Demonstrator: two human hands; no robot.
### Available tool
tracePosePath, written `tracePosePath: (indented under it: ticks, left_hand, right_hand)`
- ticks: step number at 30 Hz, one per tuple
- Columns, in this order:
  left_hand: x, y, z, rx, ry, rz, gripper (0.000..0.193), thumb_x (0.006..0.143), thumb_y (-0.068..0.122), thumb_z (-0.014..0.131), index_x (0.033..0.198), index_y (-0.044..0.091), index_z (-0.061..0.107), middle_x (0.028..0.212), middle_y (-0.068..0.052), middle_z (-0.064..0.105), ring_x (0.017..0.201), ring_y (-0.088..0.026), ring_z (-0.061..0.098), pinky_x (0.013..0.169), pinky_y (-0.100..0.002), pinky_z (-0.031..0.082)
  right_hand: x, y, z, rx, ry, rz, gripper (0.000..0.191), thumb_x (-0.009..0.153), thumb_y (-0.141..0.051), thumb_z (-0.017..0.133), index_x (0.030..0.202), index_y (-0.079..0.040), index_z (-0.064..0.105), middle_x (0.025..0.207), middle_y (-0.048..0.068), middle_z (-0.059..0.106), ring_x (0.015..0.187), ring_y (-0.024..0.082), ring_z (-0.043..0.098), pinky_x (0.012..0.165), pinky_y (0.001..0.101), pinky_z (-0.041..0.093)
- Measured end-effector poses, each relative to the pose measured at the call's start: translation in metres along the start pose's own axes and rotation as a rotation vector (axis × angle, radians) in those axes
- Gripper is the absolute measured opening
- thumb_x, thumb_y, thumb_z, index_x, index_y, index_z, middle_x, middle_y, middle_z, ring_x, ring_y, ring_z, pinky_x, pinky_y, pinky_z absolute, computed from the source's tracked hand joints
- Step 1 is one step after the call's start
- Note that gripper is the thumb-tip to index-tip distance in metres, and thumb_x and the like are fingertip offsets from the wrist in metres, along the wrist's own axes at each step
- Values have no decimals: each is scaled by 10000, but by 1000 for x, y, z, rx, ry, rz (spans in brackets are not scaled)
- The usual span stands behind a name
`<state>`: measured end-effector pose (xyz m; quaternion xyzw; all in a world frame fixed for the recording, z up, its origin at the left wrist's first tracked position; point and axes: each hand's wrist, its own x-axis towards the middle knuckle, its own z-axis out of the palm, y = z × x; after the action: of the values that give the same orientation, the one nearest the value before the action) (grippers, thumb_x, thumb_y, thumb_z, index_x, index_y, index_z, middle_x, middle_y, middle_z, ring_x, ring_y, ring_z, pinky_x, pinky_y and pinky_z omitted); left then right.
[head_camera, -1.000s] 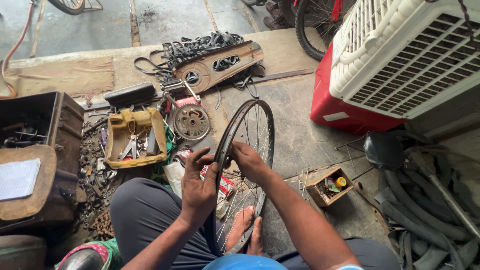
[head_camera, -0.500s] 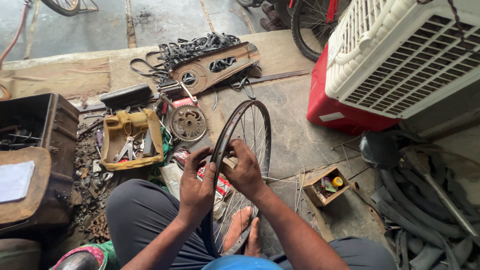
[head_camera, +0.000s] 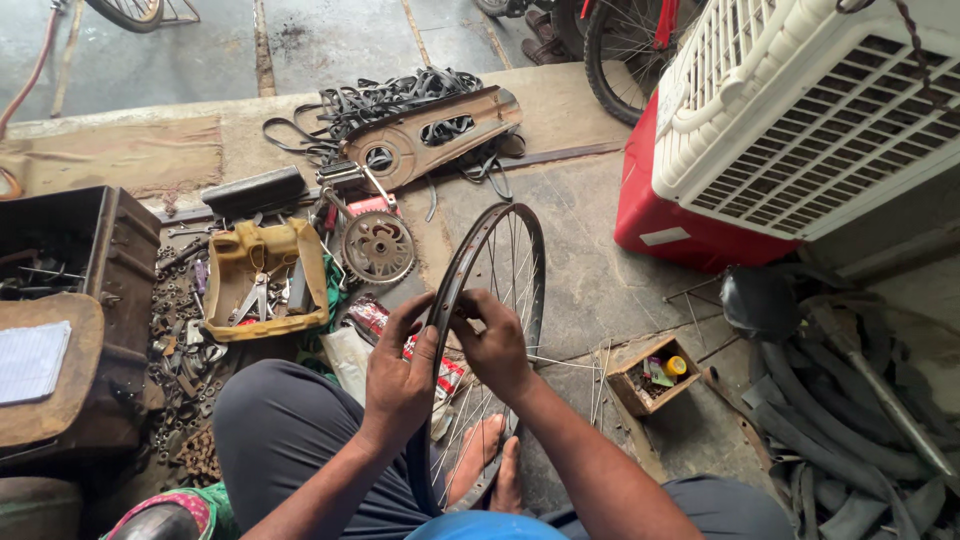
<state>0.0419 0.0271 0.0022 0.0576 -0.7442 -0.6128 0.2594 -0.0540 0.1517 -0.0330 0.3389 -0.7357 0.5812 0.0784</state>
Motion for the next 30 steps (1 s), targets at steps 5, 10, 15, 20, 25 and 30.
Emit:
tracePosePath:
  ticks: [5,10,15,20,25,30]
  left_hand:
    - [-6,-2,5,-48,37,-53,263,997,105,618,1233,-4,582,1103,-146,718,1049,-195,699,936,-320,544]
    - [-7,-5,4,-40,82,-118,194,973,108,653,1124,5,588,964,-112,719,911,-168,693,847,-304,558]
    - [-5,-5,4,-80,79,-49,234,982,94,634,1178,-6,554,1045,-134,684,997,-182,677,896,-317,538]
    - [-4,0,4,55,33,-54,257,993,123,597,1207,-19,577,1079,-148,708,1023,-221,702,911,-334,540]
    - [-2,3,5,3,-1,-126,288,990,143,586,1233,-11,581,1096,-164,722,1022,-239,713,922,-349,556]
    - [-2,-3,4,163,-31,42,417,1038,134,535,1416,-34,486,1306,-217,622,1216,-289,604,1047,-400,448]
  right_hand:
    - [-4,37,-6,624,-134,331,236,1030,-211,626,1149,-8,642,977,58,710,889,156,674,823,311,560]
    - [4,52,-5,782,-241,413,248,1061,-214,642,1149,18,635,939,65,685,845,140,641,781,305,544]
    - [-12,21,-5,484,-93,258,526,937,-288,723,1344,-71,472,1080,71,728,1055,163,718,921,332,596]
    - [-6,2,-15,-48,-109,-10,468,893,-306,812,1170,-27,559,968,147,760,915,292,785,737,370,627]
    - [0,4,-15,-246,-111,-209,359,962,-296,767,1157,-60,579,910,141,728,816,338,762,671,393,601]
    - [-2,11,-14,-254,-135,-229,376,956,-255,747,1178,-22,552,822,146,671,745,354,716,623,415,571]
